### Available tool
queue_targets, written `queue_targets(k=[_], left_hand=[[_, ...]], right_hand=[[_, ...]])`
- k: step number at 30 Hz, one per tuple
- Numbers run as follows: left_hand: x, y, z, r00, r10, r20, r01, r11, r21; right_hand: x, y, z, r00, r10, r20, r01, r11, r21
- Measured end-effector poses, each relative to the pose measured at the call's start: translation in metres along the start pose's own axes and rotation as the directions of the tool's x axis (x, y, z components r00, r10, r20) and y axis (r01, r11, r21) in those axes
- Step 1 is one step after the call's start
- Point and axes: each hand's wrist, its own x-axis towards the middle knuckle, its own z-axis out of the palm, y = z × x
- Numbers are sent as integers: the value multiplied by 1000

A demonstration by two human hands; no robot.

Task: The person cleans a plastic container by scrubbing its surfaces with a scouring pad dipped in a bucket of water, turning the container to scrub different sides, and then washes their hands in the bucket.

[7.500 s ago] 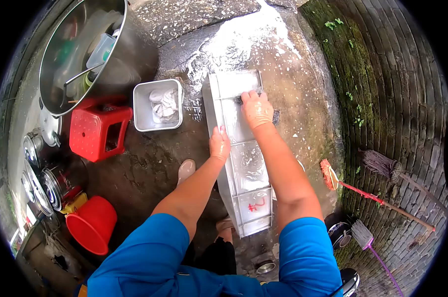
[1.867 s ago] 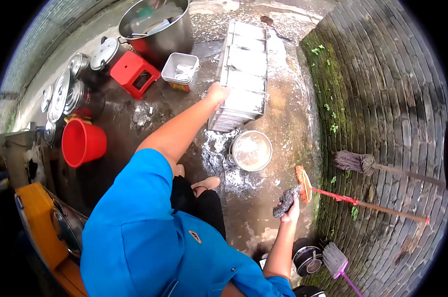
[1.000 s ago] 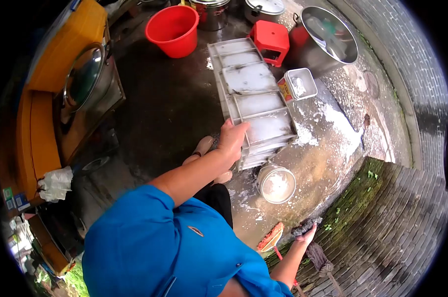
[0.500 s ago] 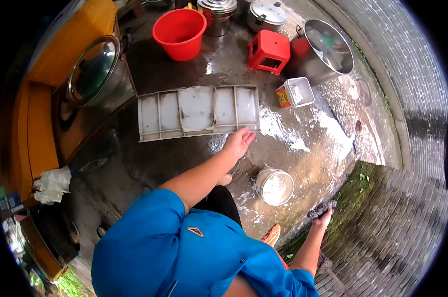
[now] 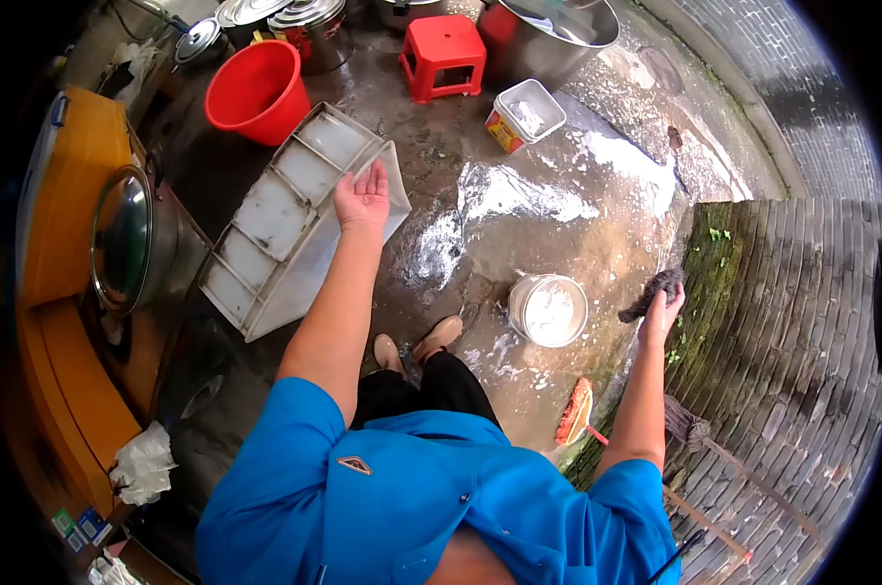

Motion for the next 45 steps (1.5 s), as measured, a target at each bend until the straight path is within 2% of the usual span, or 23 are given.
queue_targets(k=[2, 4, 6, 7, 10, 12, 13, 14, 15, 16, 17, 19, 20, 21, 22, 23, 27, 29, 30, 32, 36, 40, 45], left_hand=[[6, 5, 0, 999, 0, -32, 2, 998, 56], [16, 13, -3, 997, 30, -64, -27, 998, 54], [16, 21, -8, 995, 44, -89, -40, 998, 46], [7, 24, -10, 991, 83, -102, -78, 996, 50], [-11, 37, -27, 992, 105, -70, -99, 992, 82], [-25, 49, -38, 999, 52, 0, -51, 987, 155], [-35, 55, -39, 999, 45, 6, -46, 985, 164], [-48, 61, -37, 998, -20, -54, 30, 982, 186], [-62, 67, -40, 989, -84, -118, 107, 973, 204], [-73, 77, -49, 987, -127, -101, 156, 914, 375], [-87, 87, -58, 980, -177, -94, 200, 819, 537], [-125, 104, -47, 994, 15, 106, -103, 412, 906], [-118, 124, -52, 923, 107, 369, -382, 159, 910], [-108, 146, -54, 772, 121, 624, -615, -108, 781], [-116, 160, -40, 571, 91, 816, -716, -431, 549], [-117, 175, -30, 474, 31, 880, -692, -605, 394], [-99, 199, -47, 586, -70, 808, -740, -452, 497], [-108, 181, -54, 687, -217, 693, -717, -353, 601], [-110, 169, -58, 675, -273, 685, -734, -343, 587], [-109, 148, -64, 691, -407, 598, -720, -305, 624], [-98, 98, -62, 706, -568, 422, -666, -331, 669], [-97, 47, -38, 590, -672, 448, -792, -373, 483], [-121, -27, -38, 577, -696, 429, -792, -345, 504]], right_hand=[[10, 44, -12, 985, 174, -22, -173, 944, -280], [13, 77, -10, 983, 166, -72, -180, 858, -482], [-11, 53, 19, 963, 267, -42, -250, 819, -517], [-10, 79, 30, 936, 344, 72, -305, 898, -317], [-13, 105, 97, 892, 352, 283, -216, 883, -418], [-24, 73, 158, 873, 226, 432, -74, 938, -339], [-33, 40, 185, 812, 238, 533, -130, 964, -231], [-37, 28, 210, 820, 138, 556, -14, 975, -221], [-40, 3, 225, 826, -27, 563, 270, 895, -355], [-44, -16, 235, 825, -91, 557, 327, 881, -341], [-50, -29, 236, 834, -107, 541, 327, 886, -329], [-57, -31, 219, 866, -125, 483, 315, 888, -335], [-68, -16, 199, 852, -135, 506, 321, 899, -299], [-84, 3, 175, 837, -146, 528, 325, 908, -264], [-102, 26, 143, 838, -140, 528, 380, 844, -379], [-126, 37, 102, 830, -23, 557, 360, 785, -503], [-239, 72, -82, 743, 651, 157, -62, 300, -952], [-292, 72, -161, 729, 671, -137, -272, 101, -957], [-317, 59, -189, 745, 607, -277, -442, 138, -886], [-361, 55, -241, 846, 331, -418, -499, 217, -839], [-398, 26, -287, 860, 110, -498, -502, 347, -792], [-401, 7, -303, 869, 194, -454, -494, 341, -800], [-367, 45, -336, 929, 311, -199, -286, 265, -921]])
